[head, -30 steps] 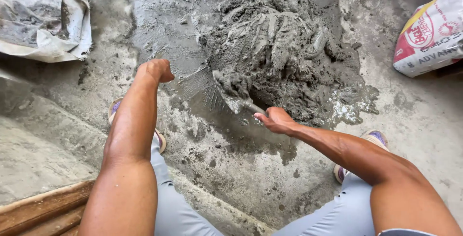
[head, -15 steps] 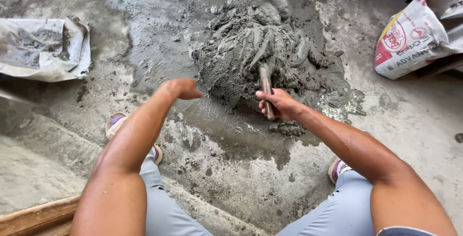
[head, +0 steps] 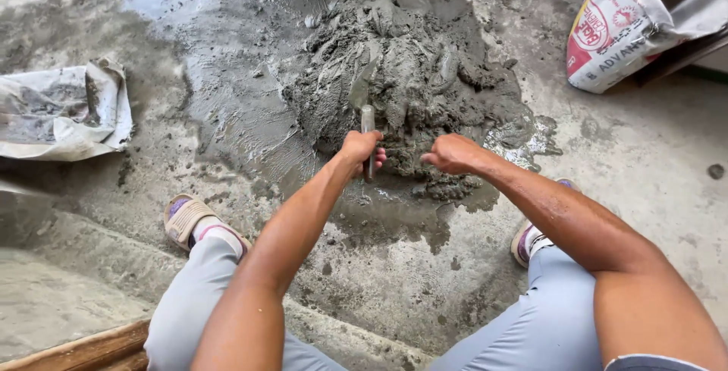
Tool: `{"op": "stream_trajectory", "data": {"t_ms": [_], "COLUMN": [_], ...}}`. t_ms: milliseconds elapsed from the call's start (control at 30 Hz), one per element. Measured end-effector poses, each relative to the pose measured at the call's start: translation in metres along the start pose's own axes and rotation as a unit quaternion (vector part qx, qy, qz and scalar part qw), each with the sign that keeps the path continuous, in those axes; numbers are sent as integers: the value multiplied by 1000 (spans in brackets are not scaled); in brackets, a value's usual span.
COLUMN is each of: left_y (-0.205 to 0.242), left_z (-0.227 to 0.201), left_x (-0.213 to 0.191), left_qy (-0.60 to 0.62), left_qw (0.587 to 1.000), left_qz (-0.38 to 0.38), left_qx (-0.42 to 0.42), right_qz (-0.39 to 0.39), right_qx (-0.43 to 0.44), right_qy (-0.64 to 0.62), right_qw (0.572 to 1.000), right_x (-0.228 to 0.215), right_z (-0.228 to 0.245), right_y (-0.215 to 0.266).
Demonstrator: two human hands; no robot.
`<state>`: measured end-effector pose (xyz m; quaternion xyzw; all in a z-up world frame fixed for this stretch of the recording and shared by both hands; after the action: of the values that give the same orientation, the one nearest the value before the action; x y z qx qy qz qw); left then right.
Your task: Mixing and smoothing wet concrete on the floor using a hand trowel
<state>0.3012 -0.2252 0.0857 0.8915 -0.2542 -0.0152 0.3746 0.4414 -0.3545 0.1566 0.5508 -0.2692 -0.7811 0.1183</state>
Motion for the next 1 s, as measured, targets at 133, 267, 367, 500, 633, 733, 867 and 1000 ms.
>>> {"op": "stream_trajectory", "data": {"t_ms": [133, 267, 367, 500, 633, 733, 867, 1000], "left_y": [-12, -12, 21, 101, 100, 96, 62, 78], "left_z": [1, -7, -31, -93, -128, -114, -64, -10], "left_x": [-21, -33, -22, -2, 6, 17, 27, 39], "left_qy": [-37, -135, -231, -333, -316, -160, -202, -354], "left_qw": [996, 974, 943, 880, 838, 943, 957, 918], "left_qz": [-57, -118, -152, -188, -119, 5, 105, 178], "left_qx": [65, 137, 186, 284, 428, 290, 180, 26], "right_qz": [23, 26, 12, -8, -15, -7, 8, 8], "right_qx": [-73, -8, 3, 37, 74, 125, 228, 274], "right_qy": [84, 111, 80, 89, 86, 105, 126, 54], "right_qw": [994, 993, 997, 995, 993, 987, 966, 960], "right_x": [-7, 20, 18, -2, -15, -7, 5, -14], "right_z": [20, -17, -31, -56, -79, -123, -207, -223], "right_y": [28, -1, -2, -1, 1, -2, 4, 50]}}
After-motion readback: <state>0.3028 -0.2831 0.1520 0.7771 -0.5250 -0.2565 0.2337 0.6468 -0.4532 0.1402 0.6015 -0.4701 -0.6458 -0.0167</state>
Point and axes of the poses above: each hand's wrist, its own y-axis away from the middle knuckle, its own x-axis out of the palm, z = x × y, the point moved 9 cm from there along -y, towards the middle knuckle, and after that the axes turned 12 degrees about y, right-handed, at the moved point
